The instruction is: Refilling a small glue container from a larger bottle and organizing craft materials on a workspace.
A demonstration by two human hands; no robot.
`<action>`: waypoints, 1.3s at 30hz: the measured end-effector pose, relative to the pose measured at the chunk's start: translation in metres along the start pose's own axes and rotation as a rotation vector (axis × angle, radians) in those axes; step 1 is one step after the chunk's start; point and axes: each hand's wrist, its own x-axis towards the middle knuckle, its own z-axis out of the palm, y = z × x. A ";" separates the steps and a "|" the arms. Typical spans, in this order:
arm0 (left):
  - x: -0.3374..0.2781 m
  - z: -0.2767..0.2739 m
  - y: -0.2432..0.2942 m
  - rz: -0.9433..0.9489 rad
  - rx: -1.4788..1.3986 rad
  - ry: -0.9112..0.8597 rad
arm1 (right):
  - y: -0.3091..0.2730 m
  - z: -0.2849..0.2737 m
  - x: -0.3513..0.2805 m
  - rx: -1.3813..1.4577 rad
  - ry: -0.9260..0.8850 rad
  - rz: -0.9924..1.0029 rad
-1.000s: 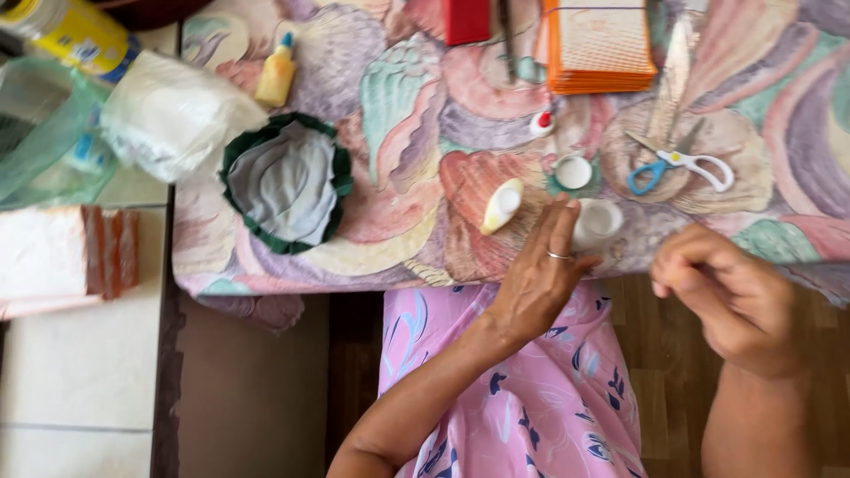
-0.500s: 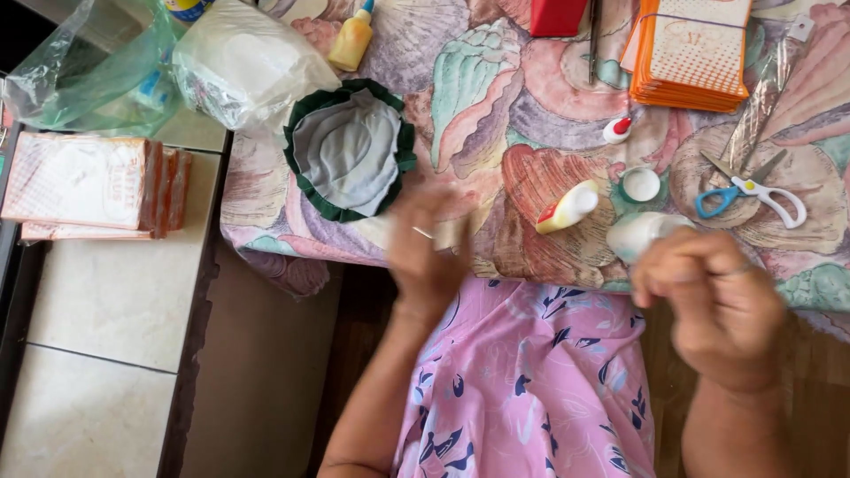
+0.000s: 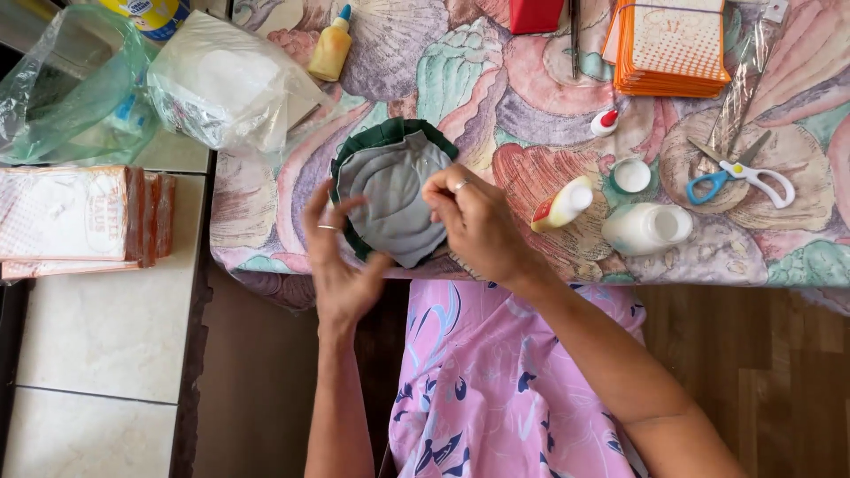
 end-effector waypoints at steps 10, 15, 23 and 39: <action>0.023 0.044 -0.026 -0.501 -0.625 0.114 | 0.028 0.051 -0.004 -0.329 0.103 -0.054; 0.003 0.094 -0.032 -0.308 -1.048 0.300 | -0.013 0.035 0.010 -0.503 -0.008 -0.106; 0.022 0.078 0.013 -0.434 -0.730 0.423 | -0.001 0.030 -0.002 -0.404 -0.371 -0.177; 0.039 0.076 -0.045 -0.481 -0.592 0.383 | 0.004 0.032 -0.025 -0.507 -0.107 -0.576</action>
